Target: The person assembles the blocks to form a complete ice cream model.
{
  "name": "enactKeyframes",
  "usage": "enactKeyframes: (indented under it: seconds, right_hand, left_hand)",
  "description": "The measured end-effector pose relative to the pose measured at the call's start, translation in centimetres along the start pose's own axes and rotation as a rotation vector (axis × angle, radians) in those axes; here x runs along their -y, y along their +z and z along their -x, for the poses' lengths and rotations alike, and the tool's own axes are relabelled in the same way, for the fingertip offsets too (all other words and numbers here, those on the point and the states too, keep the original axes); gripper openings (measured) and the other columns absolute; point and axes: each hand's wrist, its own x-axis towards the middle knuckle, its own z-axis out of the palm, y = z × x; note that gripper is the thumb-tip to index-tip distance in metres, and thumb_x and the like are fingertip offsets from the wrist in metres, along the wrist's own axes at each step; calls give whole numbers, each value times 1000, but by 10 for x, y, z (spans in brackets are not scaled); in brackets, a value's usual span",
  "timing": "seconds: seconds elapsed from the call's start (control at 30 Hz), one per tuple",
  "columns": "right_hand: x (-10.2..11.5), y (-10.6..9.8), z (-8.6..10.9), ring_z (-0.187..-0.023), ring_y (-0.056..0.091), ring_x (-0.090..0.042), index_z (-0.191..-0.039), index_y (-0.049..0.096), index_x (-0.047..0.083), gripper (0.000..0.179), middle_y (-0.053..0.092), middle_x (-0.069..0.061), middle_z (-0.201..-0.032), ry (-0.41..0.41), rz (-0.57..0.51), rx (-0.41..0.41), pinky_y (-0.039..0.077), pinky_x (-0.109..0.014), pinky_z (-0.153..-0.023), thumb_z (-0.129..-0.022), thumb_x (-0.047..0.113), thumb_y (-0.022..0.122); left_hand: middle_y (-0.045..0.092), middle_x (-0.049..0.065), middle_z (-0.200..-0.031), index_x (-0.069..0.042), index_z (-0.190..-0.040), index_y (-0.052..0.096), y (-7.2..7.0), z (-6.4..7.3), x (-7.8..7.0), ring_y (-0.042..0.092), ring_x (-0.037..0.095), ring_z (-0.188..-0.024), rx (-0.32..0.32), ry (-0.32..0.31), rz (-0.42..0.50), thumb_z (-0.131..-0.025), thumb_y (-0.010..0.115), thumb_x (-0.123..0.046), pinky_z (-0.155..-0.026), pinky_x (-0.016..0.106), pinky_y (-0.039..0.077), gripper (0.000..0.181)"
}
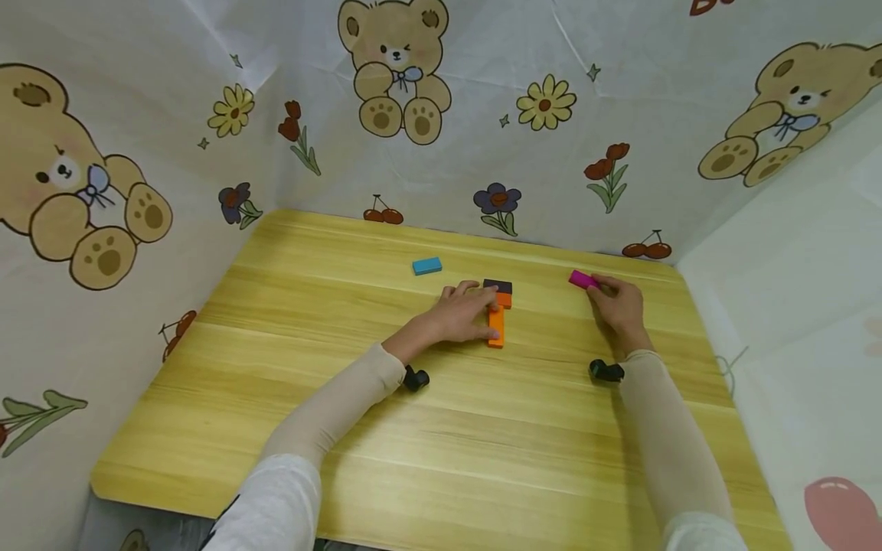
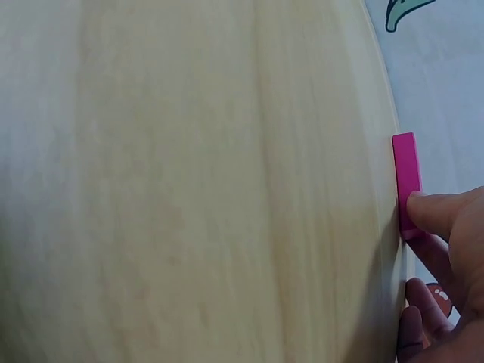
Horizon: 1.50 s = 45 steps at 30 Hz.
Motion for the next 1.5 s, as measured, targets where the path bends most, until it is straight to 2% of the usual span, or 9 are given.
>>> enactKeyframes:
  seconds: [0.3,0.53,0.63,0.77,0.83,1.07,1.23,1.37,1.5]
  right_hand:
    - [2,4,-2,-153,46,-47,-149,65,10,45,56,-23,-160,22,1,-27,33,-57,-129,-109,30,64]
    - [4,10,-7,-153,45,-47,-149,66,16,44,55,-21,-161,51,32,-56,28,-61,-131,-109,35,63]
    - [6,12,-7,-154,41,-49,-150,66,19,44,53,-23,-162,55,75,-53,23,-64,-130,-110,37,62]
    - [8,15,-8,-155,36,-52,-152,64,21,44,50,-27,-163,50,137,-50,20,-70,-123,-111,37,59]
    - [9,16,-9,-155,34,-53,-153,63,23,44,50,-28,-163,48,165,-48,20,-71,-120,-112,38,57]
    - [12,22,-10,-152,32,-54,-154,61,27,44,51,-29,-160,47,198,-31,17,-73,-117,-113,41,53]
    - [16,30,-13,-150,33,-53,-154,61,28,43,54,-26,-159,32,189,-19,17,-72,-115,-113,41,54]
    - [19,36,-15,-150,32,-52,-153,61,29,43,55,-24,-159,33,190,-26,17,-69,-114,-113,40,54]
    - [23,40,-15,-150,31,-54,-153,62,28,43,53,-26,-159,14,191,-33,18,-70,-114,-113,39,55]
  left_hand:
    - [23,-8,-181,-32,-136,57,1,2,1,19,31,-167,-14,-3,34,-101,67,-61,-127,59,21,46]
    - [21,-9,-182,-30,-136,56,-1,4,1,27,30,-163,-18,2,51,-102,67,-59,-124,60,22,46]
    - [36,-9,-176,-29,-151,51,-1,3,1,29,30,-162,-18,-4,43,-102,67,-60,-123,60,22,60]
    - [51,-10,-165,-26,-167,36,2,0,2,29,30,-162,-18,-14,27,-102,66,-61,-124,60,22,79]
    - [48,-10,-168,-27,-166,38,2,0,2,28,29,-163,-16,-17,24,-102,65,-62,-125,59,22,78]
    - [21,-7,-182,-28,-146,56,2,4,-3,33,30,-158,-4,-4,29,-102,65,-61,-119,57,26,55]
    - [22,-6,-182,-27,-146,57,1,6,-4,35,31,-156,-9,-12,36,-103,66,-59,-118,56,27,54]
    - [20,-11,-182,-30,-145,56,2,6,-1,35,28,-156,-4,-22,31,-102,66,-62,-118,54,27,55]
    - [19,-13,-182,-31,-145,56,4,4,1,33,28,-158,0,-28,40,-101,65,-64,-120,55,25,56]
